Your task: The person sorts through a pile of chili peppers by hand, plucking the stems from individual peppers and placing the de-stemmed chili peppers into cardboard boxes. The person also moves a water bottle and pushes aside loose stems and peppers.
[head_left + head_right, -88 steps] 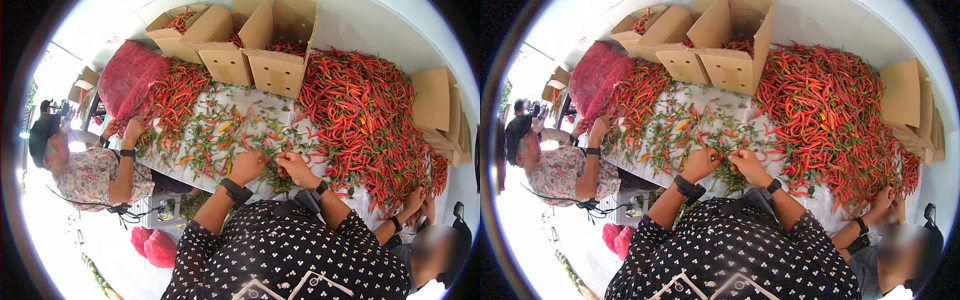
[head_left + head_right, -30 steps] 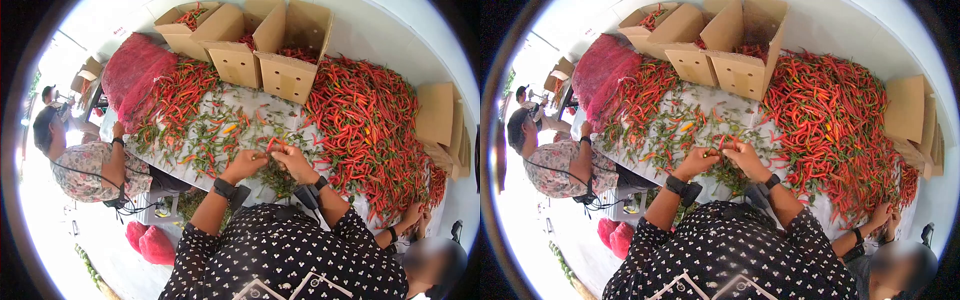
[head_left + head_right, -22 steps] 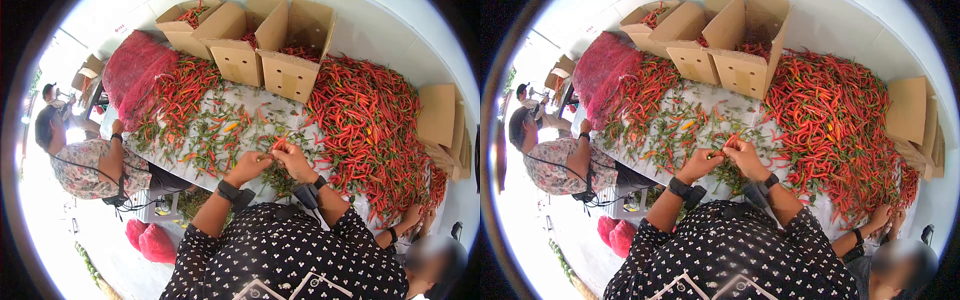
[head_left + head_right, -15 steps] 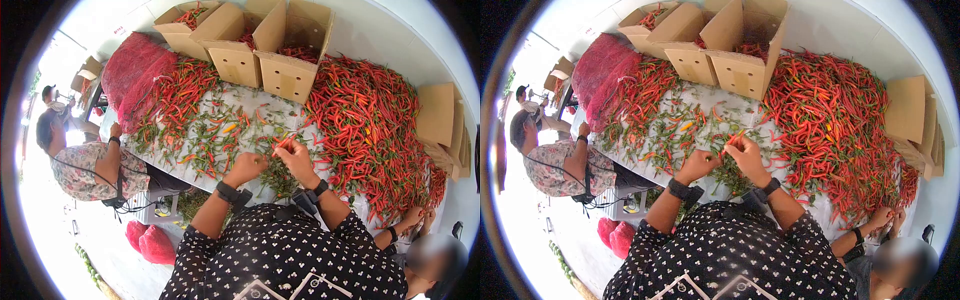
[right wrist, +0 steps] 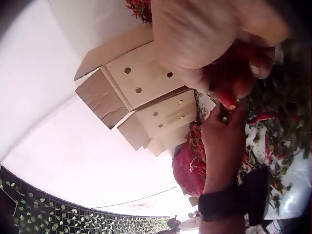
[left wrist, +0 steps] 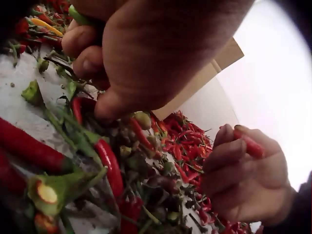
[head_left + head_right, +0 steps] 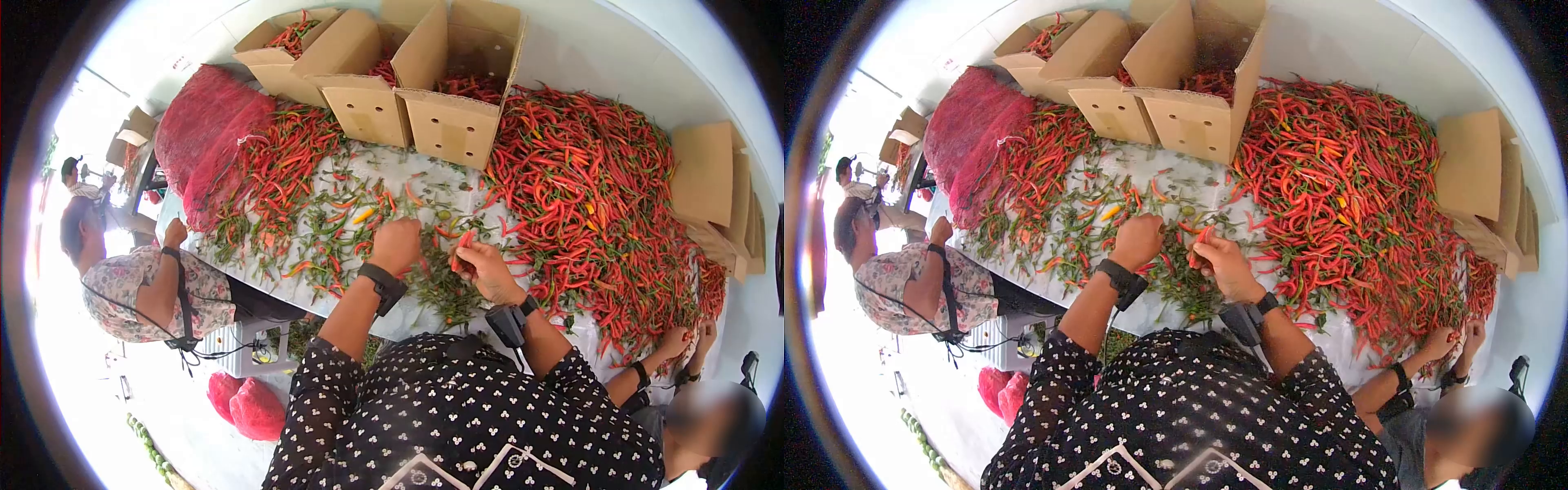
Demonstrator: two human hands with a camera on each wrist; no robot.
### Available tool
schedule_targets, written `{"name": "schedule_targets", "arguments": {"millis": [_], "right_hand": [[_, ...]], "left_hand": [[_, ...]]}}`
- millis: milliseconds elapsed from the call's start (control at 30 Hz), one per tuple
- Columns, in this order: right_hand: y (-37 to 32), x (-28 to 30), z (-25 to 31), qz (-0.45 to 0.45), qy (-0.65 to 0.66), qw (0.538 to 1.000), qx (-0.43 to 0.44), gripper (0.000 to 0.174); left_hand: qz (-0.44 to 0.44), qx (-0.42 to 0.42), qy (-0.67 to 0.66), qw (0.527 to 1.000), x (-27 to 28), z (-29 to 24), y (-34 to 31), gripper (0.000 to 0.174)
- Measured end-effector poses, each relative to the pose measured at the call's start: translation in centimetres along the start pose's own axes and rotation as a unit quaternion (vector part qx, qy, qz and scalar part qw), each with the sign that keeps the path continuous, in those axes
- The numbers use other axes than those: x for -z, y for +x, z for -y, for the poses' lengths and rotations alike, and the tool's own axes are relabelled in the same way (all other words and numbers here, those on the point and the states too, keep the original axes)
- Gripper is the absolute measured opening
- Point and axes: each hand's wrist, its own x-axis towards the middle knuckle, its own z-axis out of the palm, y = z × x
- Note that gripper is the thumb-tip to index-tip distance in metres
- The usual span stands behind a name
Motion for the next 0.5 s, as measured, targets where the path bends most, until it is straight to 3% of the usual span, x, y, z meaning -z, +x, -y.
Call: {"name": "schedule_targets", "arguments": {"millis": [133,167,200,233,300,500], "right_hand": [[0.2,0.6,-0.4,0.001,-0.053,0.999,0.014,0.016],[0.3,0.5,-0.3,0.006,-0.102,0.995,0.021,0.019],[0.3,0.3,-0.4,0.011,-0.152,0.988,0.029,0.022],[0.5,0.0,-0.6,0.013,-0.151,0.988,0.028,0.022],[1.0,-0.9,-1.2,-0.025,-0.226,0.965,0.131,0.024],[1.2,-2.9,0.1,-0.015,-0.334,0.927,0.171,0.020]], "left_hand": [[-0.010,-0.004,-0.146,0.989,0.3,0.7,-1.6,0.021],[0.029,0.071,-0.330,0.941,0.5,0.8,-2.0,0.020],[0.065,0.144,-0.500,0.851,1.2,0.6,-2.5,0.020],[0.065,0.145,-0.499,0.852,1.8,0.3,-2.9,0.020],[0.099,0.203,-0.570,0.790,3.3,-0.3,-3.8,0.018],[0.099,0.166,-0.510,0.838,5.4,-2.5,-5.1,0.012]]}}
